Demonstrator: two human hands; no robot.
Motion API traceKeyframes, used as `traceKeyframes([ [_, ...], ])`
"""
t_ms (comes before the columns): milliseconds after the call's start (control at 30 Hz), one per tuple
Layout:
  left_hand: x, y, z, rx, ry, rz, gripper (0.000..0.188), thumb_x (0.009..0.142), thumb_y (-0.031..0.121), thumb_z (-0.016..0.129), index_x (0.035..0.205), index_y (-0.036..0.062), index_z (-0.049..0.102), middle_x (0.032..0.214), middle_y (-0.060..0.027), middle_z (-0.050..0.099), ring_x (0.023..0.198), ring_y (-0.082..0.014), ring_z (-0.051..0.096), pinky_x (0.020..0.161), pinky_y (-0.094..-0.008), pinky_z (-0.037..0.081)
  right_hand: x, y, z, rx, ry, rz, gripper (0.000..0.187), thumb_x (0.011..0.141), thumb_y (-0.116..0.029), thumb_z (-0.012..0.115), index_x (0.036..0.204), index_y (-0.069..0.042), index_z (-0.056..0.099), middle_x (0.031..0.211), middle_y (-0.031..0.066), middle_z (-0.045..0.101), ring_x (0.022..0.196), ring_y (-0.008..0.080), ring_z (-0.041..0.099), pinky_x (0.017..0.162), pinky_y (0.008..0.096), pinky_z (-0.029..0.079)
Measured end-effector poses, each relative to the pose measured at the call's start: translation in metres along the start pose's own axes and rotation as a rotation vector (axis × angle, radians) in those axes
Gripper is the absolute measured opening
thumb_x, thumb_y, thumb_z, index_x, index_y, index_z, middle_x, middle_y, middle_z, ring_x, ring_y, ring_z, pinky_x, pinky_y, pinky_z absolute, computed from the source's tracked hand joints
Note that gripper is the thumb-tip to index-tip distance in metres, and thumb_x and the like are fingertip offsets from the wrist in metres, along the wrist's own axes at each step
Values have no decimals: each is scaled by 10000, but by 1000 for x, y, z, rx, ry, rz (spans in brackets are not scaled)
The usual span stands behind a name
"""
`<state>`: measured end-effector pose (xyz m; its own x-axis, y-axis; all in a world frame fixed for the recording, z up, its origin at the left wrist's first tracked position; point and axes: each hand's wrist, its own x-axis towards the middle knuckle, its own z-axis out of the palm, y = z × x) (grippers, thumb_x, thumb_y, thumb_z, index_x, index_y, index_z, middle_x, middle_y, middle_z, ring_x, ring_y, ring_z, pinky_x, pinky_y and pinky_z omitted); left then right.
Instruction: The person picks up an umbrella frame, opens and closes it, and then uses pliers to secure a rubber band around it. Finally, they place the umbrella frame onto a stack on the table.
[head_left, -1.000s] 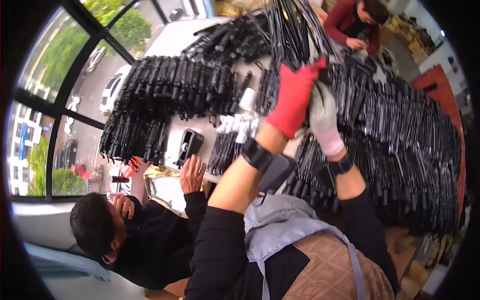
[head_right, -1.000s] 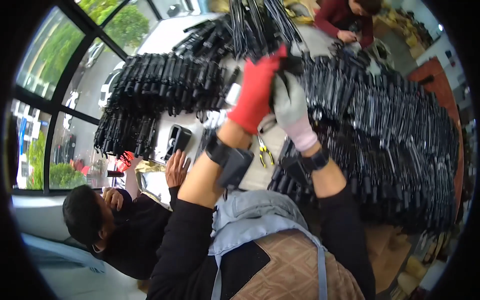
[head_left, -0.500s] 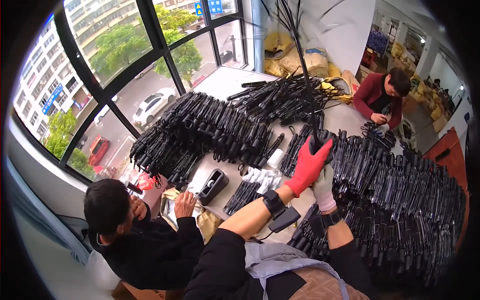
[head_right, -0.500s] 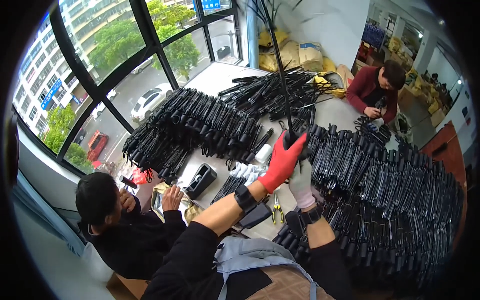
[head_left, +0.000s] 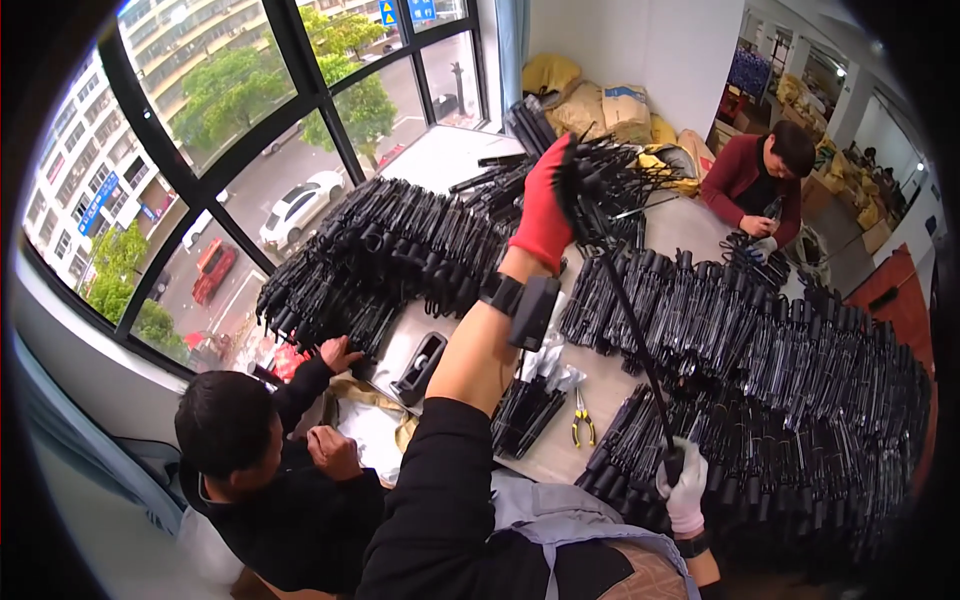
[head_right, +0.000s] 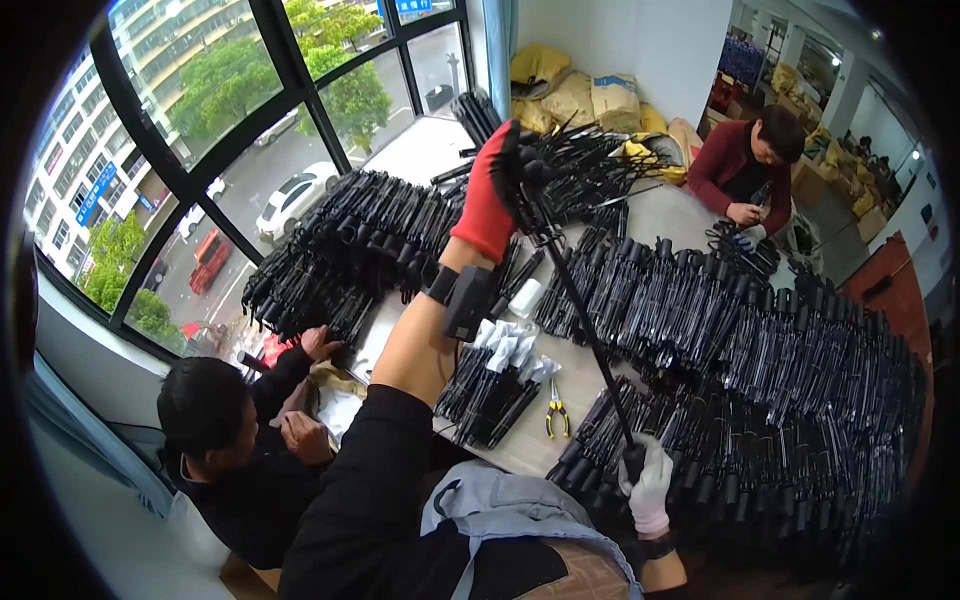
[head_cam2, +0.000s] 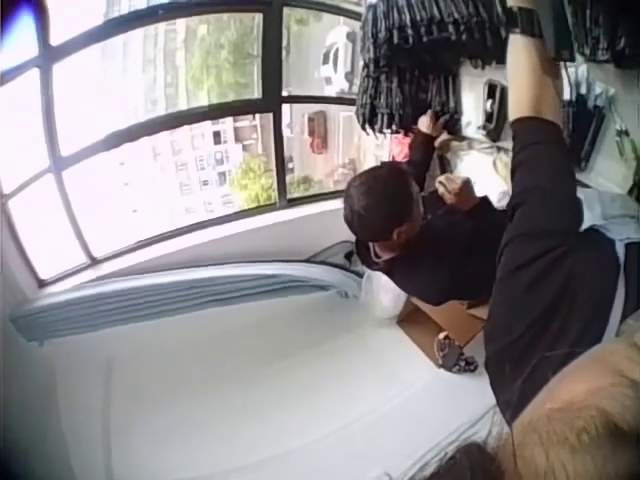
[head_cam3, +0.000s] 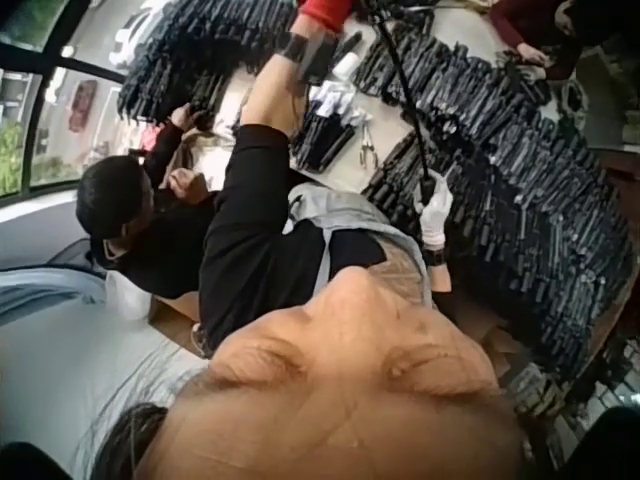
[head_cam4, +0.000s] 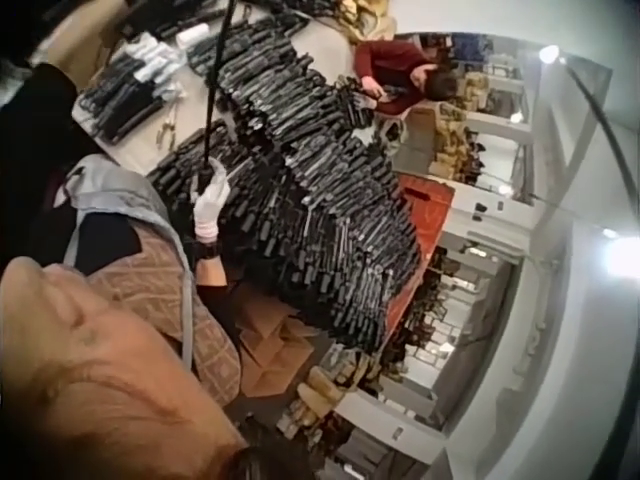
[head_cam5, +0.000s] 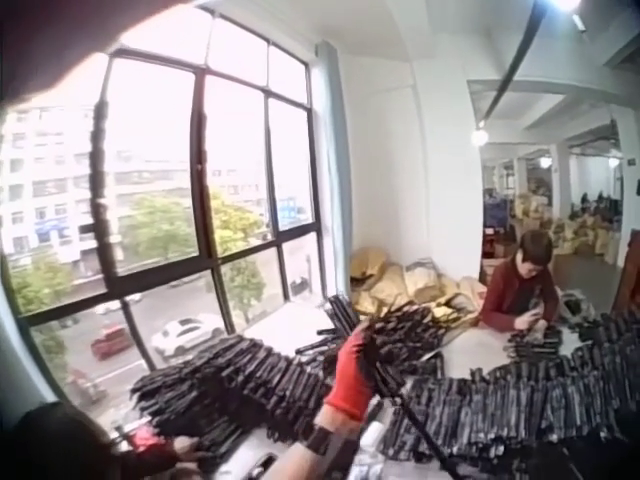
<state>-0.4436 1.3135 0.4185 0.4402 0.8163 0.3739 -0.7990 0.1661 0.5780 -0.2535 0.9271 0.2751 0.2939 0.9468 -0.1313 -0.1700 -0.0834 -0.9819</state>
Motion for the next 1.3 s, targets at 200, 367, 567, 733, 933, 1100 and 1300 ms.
traceKeyframes([
  [200, -80, -108, 125, 50, 301, -180, 185, 816, 171, 723, 865, 68, 578, 655, 5, 551, 638, -104, 560, 592, -269, 466, 103, -25, 30, 170, 234, -103, 401, 1031, -360, 330, 971, -46, 573, 561, 39, 457, 416, 106, 367, 392, 245, 284],
  [367, -94, -95, 102, 87, 211, -125, 288, 838, 227, 728, 1009, 68, 561, 785, -17, 610, 658, -106, 579, 568, -268, 478, 99, -61, 64, 31, -102, -189, 381, 1027, -346, 334, 860, -67, 532, 552, 22, 431, 426, 98, 367, 416, 234, 289],
  [567, -94, -90, 74, 176, 209, 41, 420, 845, 298, 720, 1099, 40, 508, 835, -38, 617, 682, -119, 593, 603, -286, 497, 125, -63, 106, -69, -50, -267, 372, 1021, -309, 358, 1002, -11, 581, 668, 55, 506, 483, 129, 438, 455, 244, 344],
  [733, -91, -128, 68, 486, 622, 207, 399, 869, 333, 689, 1037, 12, 522, 817, -56, 622, 687, -127, 592, 629, -284, 491, 177, -53, 114, -476, 10, -893, 369, 992, -249, 432, 1186, 35, 566, 947, 121, 622, 789, 201, 606, 697, 307, 491],
  [933, -119, -69, 79, 665, 468, -11, 367, 889, 329, 664, 1020, 3, 560, 835, -100, 637, 722, -155, 595, 676, -295, 485, 178, -31, 114, -488, -101, -635, 300, 976, -153, 443, 1161, 56, 555, 1096, 127, 621, 1009, 219, 580, 873, 350, 465],
  [1100, -125, -93, 66, 805, 486, 95, 435, 886, 318, 674, 1134, -20, 558, 945, -114, 659, 839, -172, 596, 770, -319, 487, 183, -8, 100, -238, -166, -468, 278, 991, -151, 454, 1148, 62, 539, 1034, 108, 606, 935, 194, 567, 851, 347, 463],
  [1300, -126, -6, -82, 693, 410, 279, 575, 845, 433, 694, 1239, 37, 558, 1154, -102, 580, 1053, -236, 557, 831, -324, 502, 76, -37, 61, -82, -312, -140, 395, 964, -404, 518, 954, -9, 536, 584, 9, 498, 431, 72, 419, 387, 208, 299],
])
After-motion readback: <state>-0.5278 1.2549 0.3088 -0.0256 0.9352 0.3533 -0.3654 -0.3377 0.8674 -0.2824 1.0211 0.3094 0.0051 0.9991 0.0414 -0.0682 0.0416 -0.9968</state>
